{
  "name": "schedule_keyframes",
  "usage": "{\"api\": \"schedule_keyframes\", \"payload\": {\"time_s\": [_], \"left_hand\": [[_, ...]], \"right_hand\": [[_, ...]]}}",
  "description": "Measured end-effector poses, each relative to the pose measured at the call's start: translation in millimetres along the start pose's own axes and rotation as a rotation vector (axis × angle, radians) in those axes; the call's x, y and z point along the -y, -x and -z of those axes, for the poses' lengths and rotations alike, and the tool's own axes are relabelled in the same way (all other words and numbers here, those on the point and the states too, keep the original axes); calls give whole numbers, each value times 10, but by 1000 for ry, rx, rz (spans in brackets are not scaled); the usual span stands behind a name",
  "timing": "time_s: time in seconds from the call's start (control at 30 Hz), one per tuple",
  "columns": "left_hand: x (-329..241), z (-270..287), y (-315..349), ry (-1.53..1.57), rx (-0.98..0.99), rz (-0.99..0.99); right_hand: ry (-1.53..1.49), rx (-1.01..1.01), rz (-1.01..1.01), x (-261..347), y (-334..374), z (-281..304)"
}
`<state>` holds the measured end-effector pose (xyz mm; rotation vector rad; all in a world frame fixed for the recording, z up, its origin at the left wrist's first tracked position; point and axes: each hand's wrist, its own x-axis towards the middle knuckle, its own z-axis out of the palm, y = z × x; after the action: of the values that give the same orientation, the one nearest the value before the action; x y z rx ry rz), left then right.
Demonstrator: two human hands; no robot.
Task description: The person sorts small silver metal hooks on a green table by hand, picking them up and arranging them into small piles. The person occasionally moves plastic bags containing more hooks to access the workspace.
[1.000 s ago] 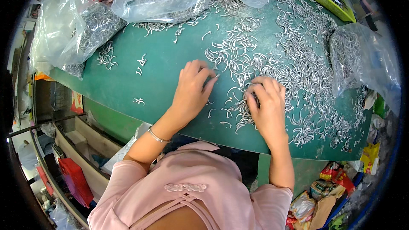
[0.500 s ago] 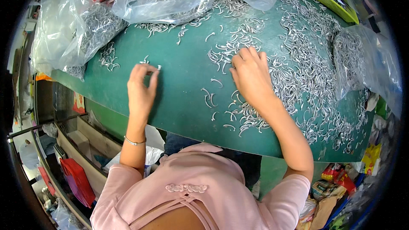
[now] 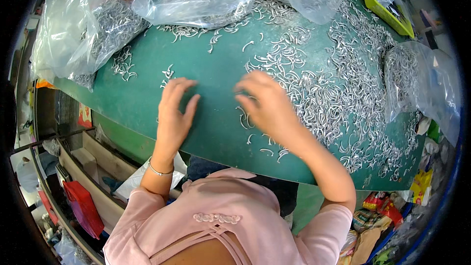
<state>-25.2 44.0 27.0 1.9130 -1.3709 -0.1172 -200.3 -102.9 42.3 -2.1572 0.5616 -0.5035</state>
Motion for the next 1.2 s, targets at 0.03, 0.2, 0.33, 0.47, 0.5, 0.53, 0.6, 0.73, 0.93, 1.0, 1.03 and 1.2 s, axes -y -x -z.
{"api": "schedule_keyframes", "payload": {"time_s": [0.03,0.2,0.33,0.47,0.5,0.53,0.6,0.73,0.93,1.0,1.03,1.2], "left_hand": [[-44,-4,-1,4,11,9],[-50,25,-11,-66,-9,59],[13,84,19,-167,71,2],[145,15,37,-155,116,-104],[162,7,30,-161,109,-94],[180,3,26,-168,102,-84],[254,33,33,-200,43,-55],[362,85,29,-214,-30,9],[216,81,36,-56,-29,76],[158,56,35,-19,-16,59],[133,43,26,-31,-10,38],[122,62,53,-80,23,48]], "right_hand": [[-7,8,63,49,-45,-178],[1,6,218,94,-274,-715],[167,-88,244,-35,-186,-394],[550,-102,-127,-199,-68,91],[593,-125,-106,-239,-57,77],[635,-148,-83,-302,-46,36],[685,-149,-65,-353,-50,34],[678,-180,-36,-228,-69,96],[149,98,-4,74,-169,-236],[276,43,173,255,-295,-574],[252,36,178,237,-337,-667],[199,81,113,114,-350,-477]]}}
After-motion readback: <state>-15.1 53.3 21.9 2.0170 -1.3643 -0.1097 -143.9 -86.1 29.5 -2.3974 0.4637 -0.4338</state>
